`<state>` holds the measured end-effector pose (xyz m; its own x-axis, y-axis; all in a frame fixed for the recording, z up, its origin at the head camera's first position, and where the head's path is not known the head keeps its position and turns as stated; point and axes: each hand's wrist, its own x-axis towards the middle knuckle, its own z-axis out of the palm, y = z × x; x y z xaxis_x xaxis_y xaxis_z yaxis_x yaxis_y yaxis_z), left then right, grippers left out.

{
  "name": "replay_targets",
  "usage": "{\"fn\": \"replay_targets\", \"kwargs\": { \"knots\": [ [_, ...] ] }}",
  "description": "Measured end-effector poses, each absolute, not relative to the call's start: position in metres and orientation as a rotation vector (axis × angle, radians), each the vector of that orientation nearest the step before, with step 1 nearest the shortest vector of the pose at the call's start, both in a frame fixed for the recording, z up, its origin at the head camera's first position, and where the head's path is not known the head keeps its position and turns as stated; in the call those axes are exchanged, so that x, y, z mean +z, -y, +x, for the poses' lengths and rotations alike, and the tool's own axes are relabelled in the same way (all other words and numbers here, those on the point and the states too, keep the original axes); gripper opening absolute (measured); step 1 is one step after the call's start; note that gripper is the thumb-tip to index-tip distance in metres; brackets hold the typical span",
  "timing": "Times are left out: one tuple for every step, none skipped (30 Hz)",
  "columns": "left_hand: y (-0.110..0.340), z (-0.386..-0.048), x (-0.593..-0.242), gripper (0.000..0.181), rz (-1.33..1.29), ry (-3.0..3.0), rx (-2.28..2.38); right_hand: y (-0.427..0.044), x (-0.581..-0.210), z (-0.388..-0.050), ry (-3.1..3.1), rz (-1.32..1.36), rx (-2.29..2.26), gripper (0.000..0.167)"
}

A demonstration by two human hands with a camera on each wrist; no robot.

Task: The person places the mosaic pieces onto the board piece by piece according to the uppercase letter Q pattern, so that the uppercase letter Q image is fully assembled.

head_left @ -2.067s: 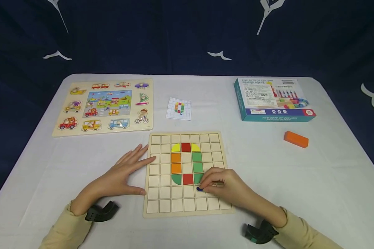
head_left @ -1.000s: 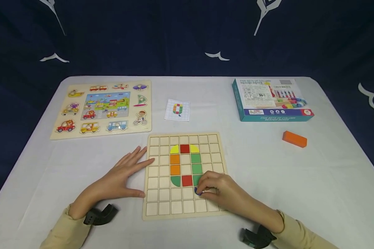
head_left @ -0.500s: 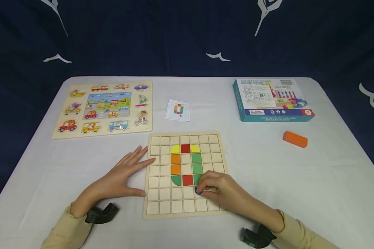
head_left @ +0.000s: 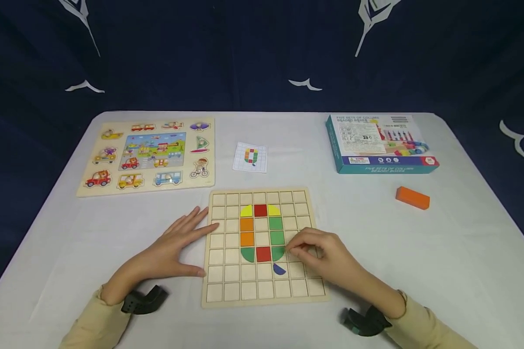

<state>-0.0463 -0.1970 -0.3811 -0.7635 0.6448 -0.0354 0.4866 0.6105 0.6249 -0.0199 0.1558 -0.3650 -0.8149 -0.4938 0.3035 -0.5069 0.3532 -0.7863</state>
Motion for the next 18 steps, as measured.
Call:
{"fn": "replay_targets", "kwargs": {
  "knots": [
    [0.197,-0.046,-0.381,0.097,0.924,-2.580,0.887,-0.159,-0.363,-0.022,2.580,0.908,1.497,0.019],
    [0.197,-0.047,-0.381,0.097,0.921,-2.581,0.889,-0.162,-0.362,-0.025,2.583,0.867,1.491,0.019],
    [0.197,-0.047,-0.381,0.097,0.920,-2.585,0.889,-0.165,-0.361,-0.028,2.588,0.828,1.478,0.019],
    [0.197,-0.047,-0.381,0.097,0.921,-2.588,0.891,-0.168,-0.359,-0.030,2.585,0.798,1.471,0.018],
    [0.197,-0.047,-0.381,0.096,0.921,-2.590,0.893,-0.171,-0.358,-0.032,2.584,0.768,1.465,0.017],
    [0.198,-0.047,-0.381,0.096,0.920,-2.591,0.896,-0.173,-0.358,-0.034,2.586,0.741,1.462,0.015],
    [0.198,-0.047,-0.381,0.096,0.917,-2.588,0.900,-0.175,-0.358,-0.035,2.586,0.719,1.457,0.014],
    [0.198,-0.047,-0.382,0.096,0.916,-2.588,0.902,-0.177,-0.358,-0.036,2.589,0.699,1.452,0.013],
    [0.198,-0.046,-0.382,0.096,0.915,-2.586,0.905,-0.179,-0.359,-0.036,2.595,0.681,1.445,0.012],
    [0.198,-0.045,-0.383,0.096,0.915,-2.582,0.909,-0.181,-0.360,-0.037,2.601,0.663,1.443,0.011],
    [0.198,-0.045,-0.383,0.096,0.915,-2.579,0.913,-0.182,-0.361,-0.037,2.606,0.649,1.434,0.011],
    [0.197,-0.044,-0.383,0.096,0.914,-2.576,0.919,-0.184,-0.362,-0.037,2.609,0.639,1.427,0.010],
    [0.197,-0.044,-0.384,0.096,0.915,-2.576,0.918,-0.185,-0.362,-0.037,2.612,0.627,1.419,0.010],
    [0.197,-0.044,-0.384,0.096,0.916,-2.578,0.918,-0.186,-0.363,-0.038,2.613,0.616,1.413,0.010],
    [0.196,-0.043,-0.385,0.096,0.917,-2.579,0.918,-0.188,-0.363,-0.038,2.613,0.608,1.403,0.010],
    [0.196,-0.043,-0.385,0.096,0.917,-2.579,0.919,-0.190,-0.363,-0.039,2.612,0.599,1.395,0.010],
    [0.196,-0.043,-0.385,0.096,0.916,-2.579,0.919,-0.192,-0.363,-0.040,2.609,0.587,1.378,0.010],
    [0.196,-0.043,-0.385,0.095,0.912,-2.576,0.921,-0.195,-0.362,-0.042,2.602,0.577,1.360,0.011]
  ]
}}
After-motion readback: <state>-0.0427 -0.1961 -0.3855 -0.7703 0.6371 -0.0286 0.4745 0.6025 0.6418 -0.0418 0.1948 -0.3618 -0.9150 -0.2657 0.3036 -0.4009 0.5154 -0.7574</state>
